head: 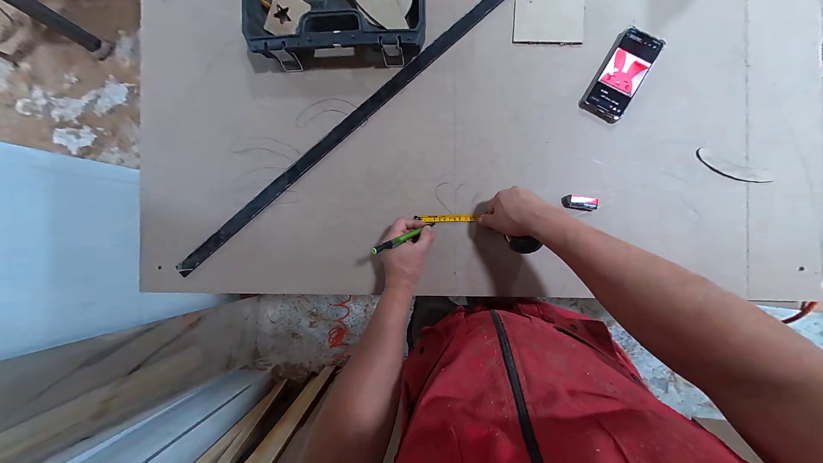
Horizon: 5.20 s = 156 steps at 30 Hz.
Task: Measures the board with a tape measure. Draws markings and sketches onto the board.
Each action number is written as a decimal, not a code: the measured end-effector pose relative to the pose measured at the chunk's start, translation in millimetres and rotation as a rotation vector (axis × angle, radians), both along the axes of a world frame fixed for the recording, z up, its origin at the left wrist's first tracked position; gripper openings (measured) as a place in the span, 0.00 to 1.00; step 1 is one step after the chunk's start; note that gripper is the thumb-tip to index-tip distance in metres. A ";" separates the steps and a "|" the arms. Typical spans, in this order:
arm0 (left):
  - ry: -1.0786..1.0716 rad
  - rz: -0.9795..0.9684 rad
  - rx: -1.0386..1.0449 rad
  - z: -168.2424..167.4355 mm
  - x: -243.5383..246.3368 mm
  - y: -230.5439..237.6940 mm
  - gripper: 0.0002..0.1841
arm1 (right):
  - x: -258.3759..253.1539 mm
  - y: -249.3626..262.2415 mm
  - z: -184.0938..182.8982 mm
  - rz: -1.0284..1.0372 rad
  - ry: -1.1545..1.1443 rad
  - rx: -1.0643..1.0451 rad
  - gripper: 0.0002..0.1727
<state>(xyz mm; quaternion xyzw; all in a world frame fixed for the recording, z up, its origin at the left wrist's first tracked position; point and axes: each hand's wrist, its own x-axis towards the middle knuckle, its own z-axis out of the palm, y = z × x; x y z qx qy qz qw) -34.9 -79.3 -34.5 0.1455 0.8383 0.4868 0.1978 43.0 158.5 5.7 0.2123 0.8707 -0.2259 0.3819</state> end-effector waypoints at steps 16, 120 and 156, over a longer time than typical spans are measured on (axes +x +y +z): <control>-0.060 0.017 0.047 0.1 -1.6 2.8 0.07 | 0.5 -0.4 0.6 -0.015 0.007 0.004 0.29; -0.269 -1.583 -0.086 10.2 -129.9 133.0 0.08 | 206.0 -269.6 -45.1 -1.736 0.589 0.591 0.37; -0.286 -1.996 -0.081 -1.7 -105.8 186.9 0.02 | 100.2 -113.0 -74.4 -2.055 0.364 0.779 0.40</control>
